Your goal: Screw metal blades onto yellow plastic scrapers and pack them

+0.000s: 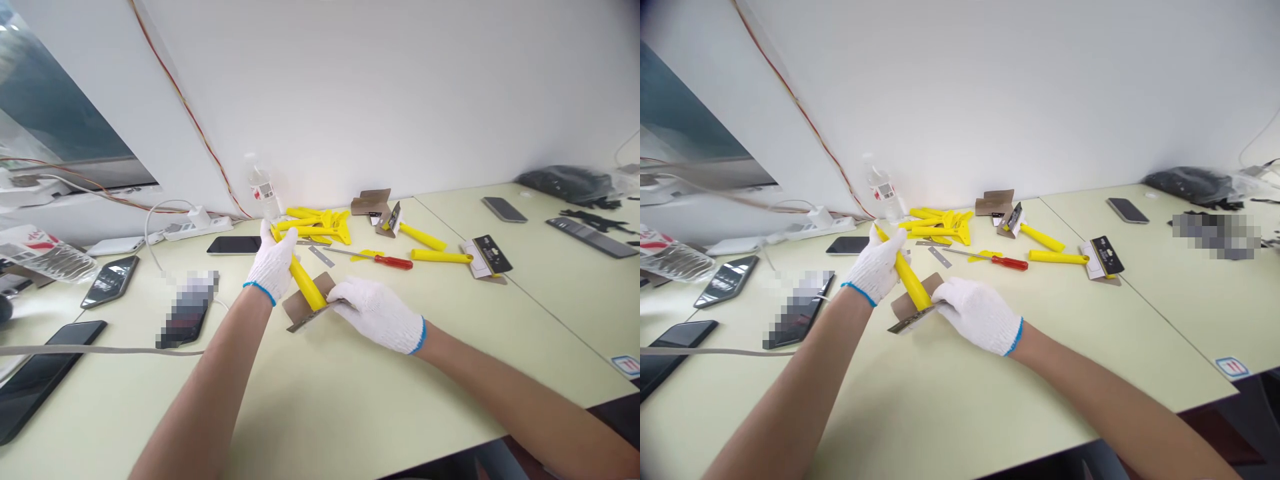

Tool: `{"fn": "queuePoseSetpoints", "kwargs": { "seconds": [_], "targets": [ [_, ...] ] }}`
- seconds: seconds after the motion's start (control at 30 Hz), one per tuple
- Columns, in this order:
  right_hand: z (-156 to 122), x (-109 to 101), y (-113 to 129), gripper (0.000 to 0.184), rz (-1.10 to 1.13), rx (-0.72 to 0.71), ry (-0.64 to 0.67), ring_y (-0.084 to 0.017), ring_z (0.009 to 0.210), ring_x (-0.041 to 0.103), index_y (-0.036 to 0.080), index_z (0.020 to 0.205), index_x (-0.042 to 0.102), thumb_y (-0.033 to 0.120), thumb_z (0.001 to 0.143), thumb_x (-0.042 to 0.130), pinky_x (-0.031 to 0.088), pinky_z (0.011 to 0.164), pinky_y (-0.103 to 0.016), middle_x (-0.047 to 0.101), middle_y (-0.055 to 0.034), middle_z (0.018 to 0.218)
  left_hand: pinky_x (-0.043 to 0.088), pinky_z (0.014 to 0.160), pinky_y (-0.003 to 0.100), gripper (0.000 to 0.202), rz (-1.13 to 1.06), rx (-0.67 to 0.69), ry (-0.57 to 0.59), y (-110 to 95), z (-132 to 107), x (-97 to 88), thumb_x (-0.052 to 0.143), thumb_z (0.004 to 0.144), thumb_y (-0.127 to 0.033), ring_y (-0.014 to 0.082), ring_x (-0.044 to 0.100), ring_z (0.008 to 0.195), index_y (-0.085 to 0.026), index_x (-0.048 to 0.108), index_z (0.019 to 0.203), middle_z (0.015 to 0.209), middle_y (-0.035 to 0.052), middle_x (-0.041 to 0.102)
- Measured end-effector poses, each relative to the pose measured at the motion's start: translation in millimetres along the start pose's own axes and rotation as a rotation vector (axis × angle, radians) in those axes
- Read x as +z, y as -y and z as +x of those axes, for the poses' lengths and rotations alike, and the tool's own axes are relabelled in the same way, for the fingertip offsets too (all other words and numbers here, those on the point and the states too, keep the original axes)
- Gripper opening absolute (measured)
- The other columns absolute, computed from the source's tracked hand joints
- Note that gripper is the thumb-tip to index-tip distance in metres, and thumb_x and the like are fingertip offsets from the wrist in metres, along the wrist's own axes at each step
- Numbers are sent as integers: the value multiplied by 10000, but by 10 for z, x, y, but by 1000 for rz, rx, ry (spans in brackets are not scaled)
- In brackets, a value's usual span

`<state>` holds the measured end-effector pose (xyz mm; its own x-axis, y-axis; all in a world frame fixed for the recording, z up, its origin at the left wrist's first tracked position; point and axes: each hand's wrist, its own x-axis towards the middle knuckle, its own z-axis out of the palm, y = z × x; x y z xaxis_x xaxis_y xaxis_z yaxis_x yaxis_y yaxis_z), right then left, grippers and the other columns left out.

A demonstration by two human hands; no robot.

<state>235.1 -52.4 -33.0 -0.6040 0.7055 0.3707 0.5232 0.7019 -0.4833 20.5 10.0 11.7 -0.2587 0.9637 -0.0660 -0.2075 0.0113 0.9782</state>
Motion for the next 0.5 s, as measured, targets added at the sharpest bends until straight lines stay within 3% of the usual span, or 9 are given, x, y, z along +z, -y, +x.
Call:
{"fn": "queuePoseSetpoints", "kwargs": {
  "seconds": [0.1, 0.27, 0.4, 0.5],
  "targets": [
    [22, 18, -25, 178, -40, -1, -26, -252, 923, 703, 275, 1100, 732, 268, 1054, 560, 559, 842, -408, 738, -57, 1019, 499, 590, 219, 653, 21, -60, -45, 14, -5, 19, 751, 874, -226, 81, 562, 706, -369, 441, 1430, 1293, 33, 626],
    [14, 21, -35, 195, -49, 2, -42, -267, 925, 708, 299, 1112, 741, 284, 1052, 557, 572, 844, -432, 736, -55, 1018, 502, 634, 253, 684, -31, -159, -187, 42, 78, -3, 730, 858, -135, 97, 570, 741, -278, 392, 1435, 1217, 55, 629],
    [5, -9, -41, 201, -60, -5, -56, -259, 947, 715, 303, 1130, 743, 269, 1050, 562, 582, 862, -422, 741, -49, 1044, 531, 717, 274, 747, -34, -105, -186, 91, 139, -33, 735, 827, -90, 148, 651, 863, -250, 346, 1444, 1115, 57, 653],
    [3, -2, -38, 212, -87, -8, -85, -260, 965, 708, 295, 1146, 738, 270, 1066, 543, 580, 879, -435, 740, -59, 1060, 548, 678, 281, 781, 16, -112, -175, 165, 168, -45, 775, 808, -159, 173, 674, 860, -299, 339, 1440, 1102, 63, 645]
  ]
}}
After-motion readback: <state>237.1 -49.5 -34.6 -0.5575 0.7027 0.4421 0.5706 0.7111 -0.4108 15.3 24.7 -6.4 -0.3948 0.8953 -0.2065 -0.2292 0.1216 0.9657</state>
